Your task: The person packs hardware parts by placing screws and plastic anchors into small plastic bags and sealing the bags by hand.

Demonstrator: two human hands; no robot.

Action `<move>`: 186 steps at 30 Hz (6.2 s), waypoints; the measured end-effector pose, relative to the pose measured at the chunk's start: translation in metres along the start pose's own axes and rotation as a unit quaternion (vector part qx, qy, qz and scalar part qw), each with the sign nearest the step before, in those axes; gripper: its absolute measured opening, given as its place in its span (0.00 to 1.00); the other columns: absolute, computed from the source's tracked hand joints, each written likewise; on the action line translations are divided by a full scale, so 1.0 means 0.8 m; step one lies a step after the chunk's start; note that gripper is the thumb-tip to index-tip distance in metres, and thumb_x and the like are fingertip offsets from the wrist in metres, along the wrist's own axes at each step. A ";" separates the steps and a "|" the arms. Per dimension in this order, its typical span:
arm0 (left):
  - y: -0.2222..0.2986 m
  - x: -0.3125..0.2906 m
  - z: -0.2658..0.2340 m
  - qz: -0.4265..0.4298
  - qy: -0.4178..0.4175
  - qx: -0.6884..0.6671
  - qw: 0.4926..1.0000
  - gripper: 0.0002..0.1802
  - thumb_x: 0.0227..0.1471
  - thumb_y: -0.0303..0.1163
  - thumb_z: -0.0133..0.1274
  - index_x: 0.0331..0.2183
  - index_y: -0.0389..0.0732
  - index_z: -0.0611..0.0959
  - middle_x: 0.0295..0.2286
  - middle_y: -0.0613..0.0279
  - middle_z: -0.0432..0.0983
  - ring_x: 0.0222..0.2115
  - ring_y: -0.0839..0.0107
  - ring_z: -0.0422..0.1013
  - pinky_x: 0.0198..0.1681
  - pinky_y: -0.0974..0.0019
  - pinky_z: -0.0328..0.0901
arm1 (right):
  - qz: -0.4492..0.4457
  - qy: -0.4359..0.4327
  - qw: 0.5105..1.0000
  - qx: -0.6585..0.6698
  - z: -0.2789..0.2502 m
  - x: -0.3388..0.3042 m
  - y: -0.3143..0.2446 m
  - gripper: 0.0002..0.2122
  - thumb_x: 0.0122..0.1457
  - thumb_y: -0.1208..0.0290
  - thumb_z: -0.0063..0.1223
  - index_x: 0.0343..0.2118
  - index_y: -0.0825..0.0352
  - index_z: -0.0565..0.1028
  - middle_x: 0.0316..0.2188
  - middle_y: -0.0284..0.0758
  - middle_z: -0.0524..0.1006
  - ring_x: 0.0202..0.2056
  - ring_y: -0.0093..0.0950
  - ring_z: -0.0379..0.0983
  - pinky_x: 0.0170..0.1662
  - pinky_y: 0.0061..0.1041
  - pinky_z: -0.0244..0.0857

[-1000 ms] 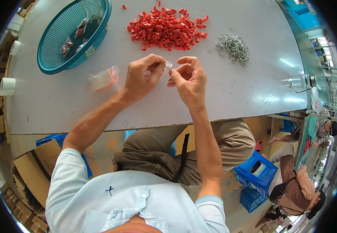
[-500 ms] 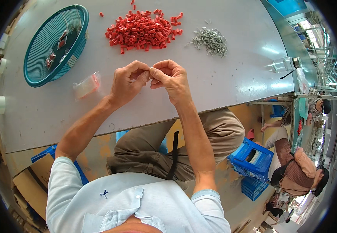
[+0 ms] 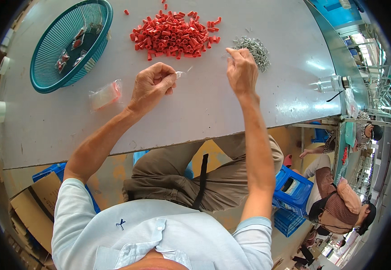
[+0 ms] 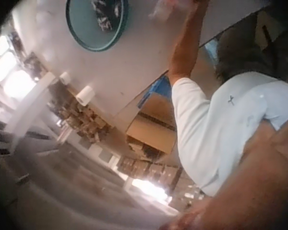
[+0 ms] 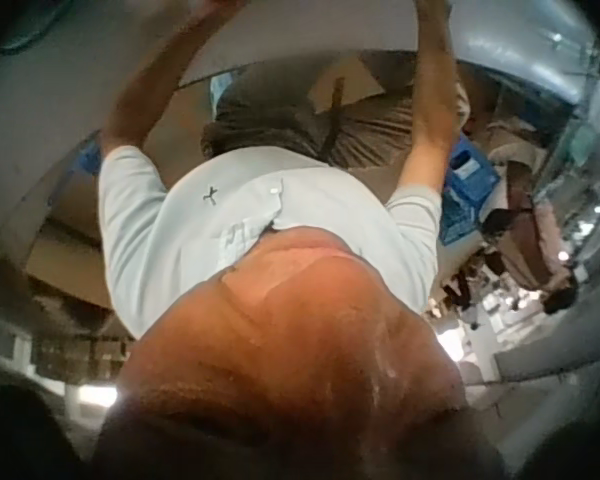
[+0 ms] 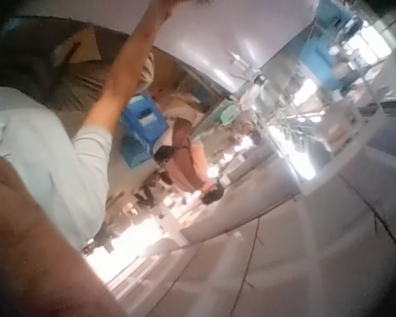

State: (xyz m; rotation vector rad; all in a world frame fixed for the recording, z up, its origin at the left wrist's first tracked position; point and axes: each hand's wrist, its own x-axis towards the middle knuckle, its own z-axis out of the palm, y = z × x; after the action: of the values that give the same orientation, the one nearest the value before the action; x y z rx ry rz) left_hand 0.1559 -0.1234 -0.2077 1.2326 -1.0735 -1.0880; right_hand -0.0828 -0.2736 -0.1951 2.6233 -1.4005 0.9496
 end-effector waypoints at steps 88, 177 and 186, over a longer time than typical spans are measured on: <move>-0.011 -0.003 -0.002 0.033 -0.040 0.041 0.998 0.03 0.60 0.21 0.57 0.37 0.32 0.83 0.30 0.61 0.83 0.29 0.80 0.79 0.33 0.73 0.76 | 0.238 -0.063 0.870 0.426 0.005 -0.075 -0.161 0.06 0.65 0.72 0.63 0.38 0.71 0.80 0.25 0.32 0.82 0.25 0.17 0.78 0.26 0.19 0.73; -0.012 0.004 -0.012 0.089 0.074 0.072 0.991 0.04 0.58 0.20 0.59 0.37 0.34 0.83 0.29 0.64 0.82 0.30 0.80 0.77 0.35 0.73 0.74 | 0.247 -0.178 0.782 0.543 -0.023 -0.031 -0.153 0.18 0.60 0.77 0.65 0.51 0.75 0.72 0.32 0.39 0.83 0.31 0.23 0.82 0.35 0.25 0.82; -0.016 0.001 -0.011 0.098 0.028 0.034 0.994 0.04 0.57 0.19 0.59 0.37 0.34 0.83 0.30 0.63 0.83 0.32 0.80 0.78 0.36 0.72 0.75 | 0.264 -0.167 0.765 0.563 0.012 -0.042 -0.147 0.11 0.64 0.75 0.62 0.46 0.74 0.80 0.34 0.40 0.84 0.32 0.24 0.82 0.35 0.25 0.82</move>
State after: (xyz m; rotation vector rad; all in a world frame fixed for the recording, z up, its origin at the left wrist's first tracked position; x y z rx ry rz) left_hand 0.1644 -0.1230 -0.2212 1.1767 -1.1703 -0.8692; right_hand -0.0023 -0.1809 -0.1904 3.3182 -2.2623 1.9878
